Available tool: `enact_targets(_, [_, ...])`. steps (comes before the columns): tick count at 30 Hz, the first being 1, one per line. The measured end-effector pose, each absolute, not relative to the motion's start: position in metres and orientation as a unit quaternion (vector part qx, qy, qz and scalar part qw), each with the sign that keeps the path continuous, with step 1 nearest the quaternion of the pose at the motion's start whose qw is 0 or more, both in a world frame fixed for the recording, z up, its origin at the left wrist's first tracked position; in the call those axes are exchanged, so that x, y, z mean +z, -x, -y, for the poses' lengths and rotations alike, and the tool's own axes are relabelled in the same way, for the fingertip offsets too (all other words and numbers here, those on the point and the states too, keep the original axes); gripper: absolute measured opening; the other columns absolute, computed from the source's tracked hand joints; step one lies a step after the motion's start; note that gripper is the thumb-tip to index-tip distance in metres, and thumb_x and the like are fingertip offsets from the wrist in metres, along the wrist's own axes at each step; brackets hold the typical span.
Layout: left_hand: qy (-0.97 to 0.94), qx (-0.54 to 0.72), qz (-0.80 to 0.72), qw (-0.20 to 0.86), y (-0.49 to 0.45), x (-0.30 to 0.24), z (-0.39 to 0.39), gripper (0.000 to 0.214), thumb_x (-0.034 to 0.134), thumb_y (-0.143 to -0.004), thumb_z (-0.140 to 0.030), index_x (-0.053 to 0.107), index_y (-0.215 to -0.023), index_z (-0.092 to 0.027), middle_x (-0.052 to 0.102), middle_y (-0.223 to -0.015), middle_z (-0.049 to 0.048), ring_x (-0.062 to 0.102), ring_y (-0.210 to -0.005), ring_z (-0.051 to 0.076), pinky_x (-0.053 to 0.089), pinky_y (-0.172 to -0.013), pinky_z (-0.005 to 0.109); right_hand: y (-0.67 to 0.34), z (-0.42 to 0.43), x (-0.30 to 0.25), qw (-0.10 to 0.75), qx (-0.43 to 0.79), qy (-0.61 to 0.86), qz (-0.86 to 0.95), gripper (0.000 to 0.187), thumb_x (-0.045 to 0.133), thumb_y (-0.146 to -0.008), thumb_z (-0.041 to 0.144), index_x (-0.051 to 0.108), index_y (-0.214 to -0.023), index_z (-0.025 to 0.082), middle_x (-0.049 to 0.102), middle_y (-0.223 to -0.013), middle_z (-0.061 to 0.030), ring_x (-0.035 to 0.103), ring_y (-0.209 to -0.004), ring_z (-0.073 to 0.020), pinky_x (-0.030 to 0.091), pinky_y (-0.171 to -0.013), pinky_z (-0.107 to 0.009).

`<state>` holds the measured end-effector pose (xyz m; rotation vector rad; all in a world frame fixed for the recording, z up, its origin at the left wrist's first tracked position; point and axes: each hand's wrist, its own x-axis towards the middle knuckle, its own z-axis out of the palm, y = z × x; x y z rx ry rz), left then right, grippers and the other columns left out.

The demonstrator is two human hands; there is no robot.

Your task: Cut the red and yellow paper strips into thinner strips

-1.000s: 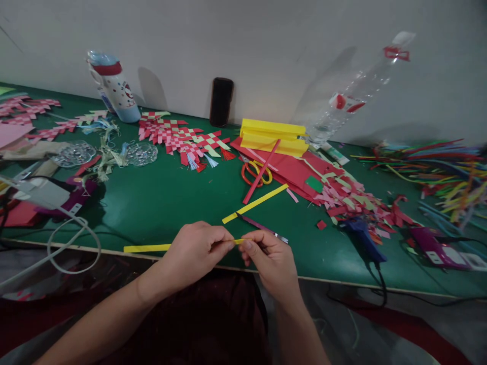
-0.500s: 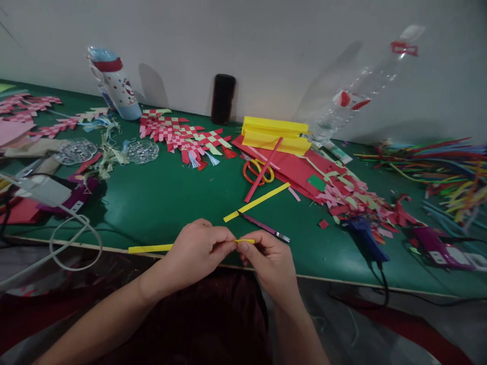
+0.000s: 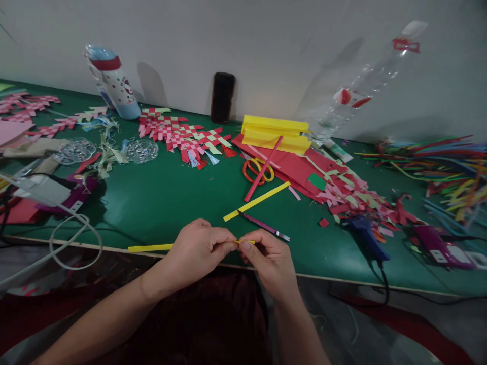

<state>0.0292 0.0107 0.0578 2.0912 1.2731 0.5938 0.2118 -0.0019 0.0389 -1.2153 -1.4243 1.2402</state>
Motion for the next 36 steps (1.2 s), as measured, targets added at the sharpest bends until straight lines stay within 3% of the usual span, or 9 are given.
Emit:
enact_targets(5, [-0.813,0.195,-0.447,0.318,-0.015,0.061,-0.016,0.028,0.043,-0.098,-0.026,0.071,-0.094,-0.023,0.072,-0.082,-0.0007,0.064,-0.074,0.014,0.039,-0.071,0.024,-0.225,-0.003,0.04,0.477,0.408,0.484,0.609,0.012,0.066,-0.083,0.031,0.067,-0.076,0.021,0.065,-0.07,-0.0006,0.058,-0.059,-0.0123,0.048,-0.055,-0.024])
enact_targets(9, [-0.761,0.169,-0.419,0.465,-0.008,0.067,-0.018,0.042,0.033,-0.1,-0.038,0.069,-0.087,-0.019,0.07,-0.078,0.001,0.062,-0.07,0.012,0.042,-0.064,0.021,-0.238,-0.009,0.045,0.463,0.402,0.431,0.662,0.011,0.067,-0.083,0.028,0.069,-0.074,0.023,0.067,-0.072,-0.0019,0.062,-0.066,-0.0155,0.05,-0.061,-0.028])
enact_targets(12, [-0.679,0.15,-0.404,0.595,-0.011,0.071,-0.018,0.036,0.041,-0.097,-0.039,0.067,-0.086,-0.017,0.071,-0.08,0.002,0.059,-0.064,0.01,0.044,-0.059,0.019,-0.245,-0.013,0.049,0.453,0.405,0.415,0.677,0.012,0.069,-0.081,0.03,0.069,-0.071,0.023,0.067,-0.071,-0.0028,0.063,-0.07,-0.0175,0.052,-0.064,-0.031])
enact_targets(15, [-0.601,0.163,-0.411,0.666,-0.017,0.072,-0.018,0.023,0.053,-0.089,-0.036,0.064,-0.085,-0.016,0.071,-0.077,0.0011,0.057,-0.06,0.008,0.044,-0.058,0.019,-0.244,-0.016,0.051,0.459,0.437,0.456,0.625,0.016,0.073,-0.077,0.037,0.07,-0.084,0.023,0.067,-0.072,-0.0018,0.062,-0.064,-0.0157,0.052,-0.058,-0.028])
enact_targets(17, [-0.559,0.194,-0.432,0.681,-0.021,0.07,-0.017,0.022,0.056,-0.087,-0.036,0.062,-0.08,-0.016,0.071,-0.075,0.0007,0.056,-0.057,0.007,0.043,-0.056,0.019,-0.238,-0.016,0.049,0.46,0.488,0.471,0.573,0.027,0.072,-0.076,0.045,0.067,-0.089,0.021,0.066,-0.07,-0.0009,0.059,-0.057,-0.0133,0.051,-0.052,-0.026])
enact_targets(20, [-0.532,0.23,-0.448,0.681,-0.028,0.065,-0.015,0.023,0.058,-0.085,-0.038,0.06,-0.079,-0.015,0.071,-0.076,0.0014,0.056,-0.054,0.007,0.041,-0.053,0.019,-0.226,-0.011,0.044,0.445,0.545,0.466,0.536,0.034,0.071,-0.075,0.052,0.061,-0.077,0.019,0.062,-0.065,-0.0001,0.054,-0.052,-0.0107,0.047,-0.046,-0.022])
enact_targets(26, [-0.552,0.25,-0.453,0.653,-0.037,0.055,-0.009,0.021,0.058,-0.085,-0.035,0.063,-0.083,-0.015,0.069,-0.079,0.0003,0.058,-0.057,0.008,0.042,-0.055,0.02,-0.213,-0.003,0.038,0.421,0.533,0.508,0.529,0.034,0.067,-0.079,0.048,0.058,-0.067,0.018,0.055,-0.054,0.0033,0.044,-0.045,-0.0069,0.035,-0.042,-0.018])
enact_targets(36, [-0.51,0.284,-0.432,0.687,-0.04,0.046,-0.011,0.02,0.06,-0.083,-0.033,0.062,-0.078,-0.014,0.069,-0.073,0.0006,0.06,-0.054,0.007,0.045,-0.054,0.019,-0.209,-0.005,0.043,0.404,0.558,0.484,0.54,0.033,0.066,-0.081,0.049,0.062,-0.071,0.017,0.056,-0.058,0.0019,0.046,-0.049,-0.0086,0.036,-0.044,-0.02])
